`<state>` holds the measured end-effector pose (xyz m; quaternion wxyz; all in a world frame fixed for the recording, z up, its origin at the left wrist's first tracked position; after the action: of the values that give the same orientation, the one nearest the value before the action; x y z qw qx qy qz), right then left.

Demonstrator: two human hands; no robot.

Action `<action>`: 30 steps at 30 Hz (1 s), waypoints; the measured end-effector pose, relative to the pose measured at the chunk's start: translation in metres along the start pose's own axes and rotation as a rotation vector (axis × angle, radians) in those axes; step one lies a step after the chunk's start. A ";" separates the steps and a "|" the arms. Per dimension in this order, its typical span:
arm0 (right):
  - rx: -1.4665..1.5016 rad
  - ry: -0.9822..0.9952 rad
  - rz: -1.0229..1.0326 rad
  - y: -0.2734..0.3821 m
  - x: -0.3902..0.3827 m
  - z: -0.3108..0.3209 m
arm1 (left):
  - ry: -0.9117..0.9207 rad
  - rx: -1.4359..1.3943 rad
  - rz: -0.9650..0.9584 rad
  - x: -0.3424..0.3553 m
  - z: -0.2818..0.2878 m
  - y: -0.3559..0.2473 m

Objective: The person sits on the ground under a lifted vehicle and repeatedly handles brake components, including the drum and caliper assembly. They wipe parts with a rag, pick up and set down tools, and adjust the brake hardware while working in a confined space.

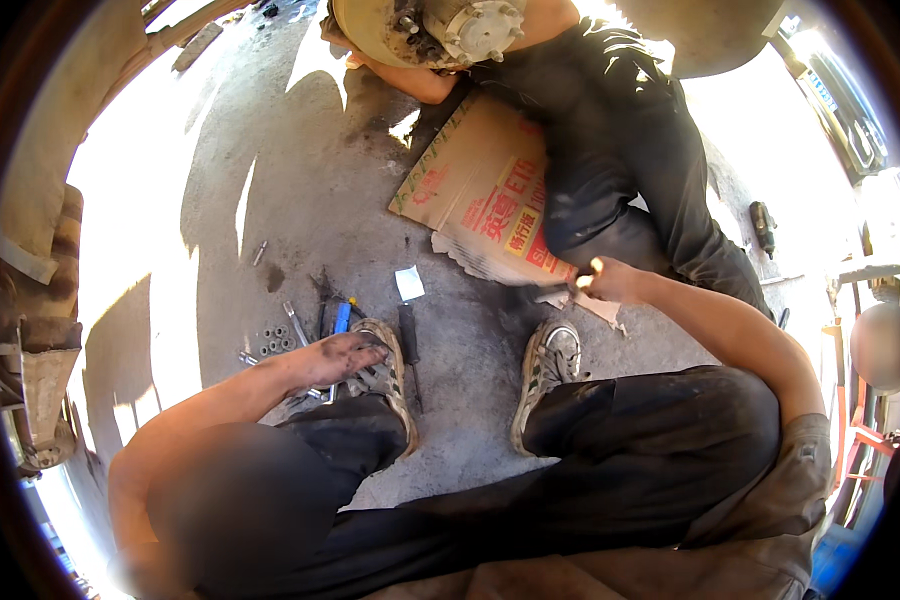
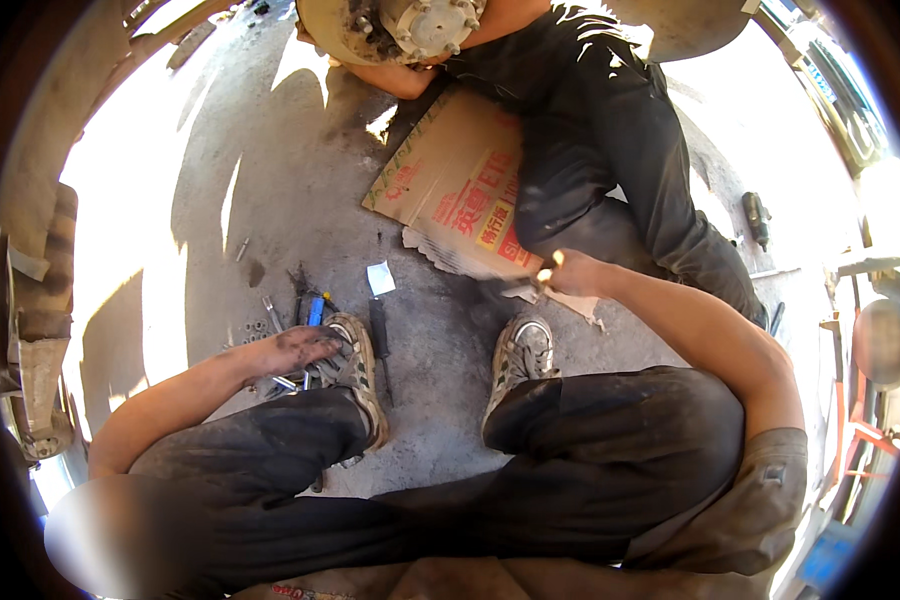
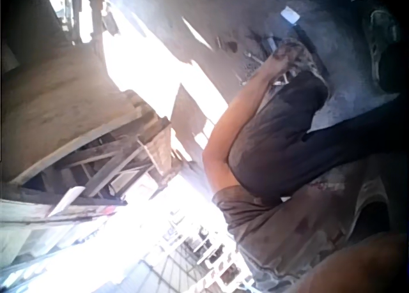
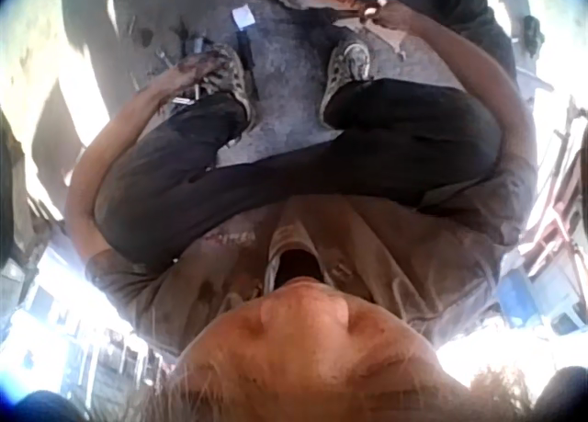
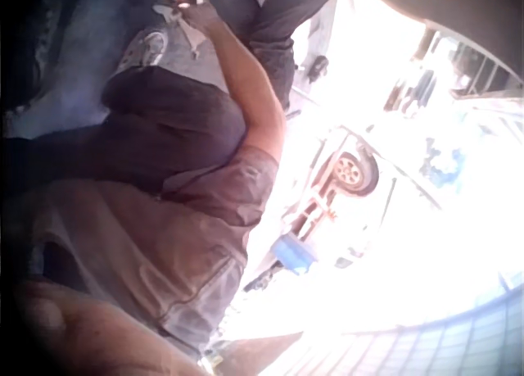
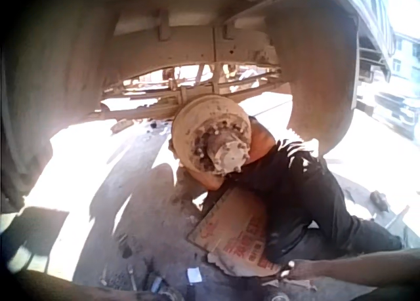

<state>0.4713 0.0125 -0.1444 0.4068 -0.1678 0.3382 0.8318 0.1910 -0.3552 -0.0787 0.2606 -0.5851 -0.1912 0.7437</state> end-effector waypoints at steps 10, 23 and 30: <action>-0.304 0.164 0.280 -0.008 -0.035 -0.024 | -0.021 0.028 -0.025 -0.005 0.000 0.000; -0.342 -0.186 0.169 0.010 -0.062 -0.014 | 0.025 0.070 0.020 -0.003 -0.001 -0.017; -0.624 0.053 0.352 0.026 -0.073 -0.031 | -0.029 0.025 -0.028 -0.012 -0.003 0.007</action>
<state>0.4955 -0.0618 -0.1155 0.1774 -0.2447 0.1019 0.9478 0.1947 -0.3682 -0.0741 0.2754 -0.5682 -0.1940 0.7508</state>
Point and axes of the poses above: each hand's wrist, its own x-axis towards the middle knuckle, its own z-axis out of the back of the hand, y = z × x, the point moved 1 cm from there along x, towards the middle knuckle, and after that the axes turned 15 degrees about -y, right-handed, at the moved point
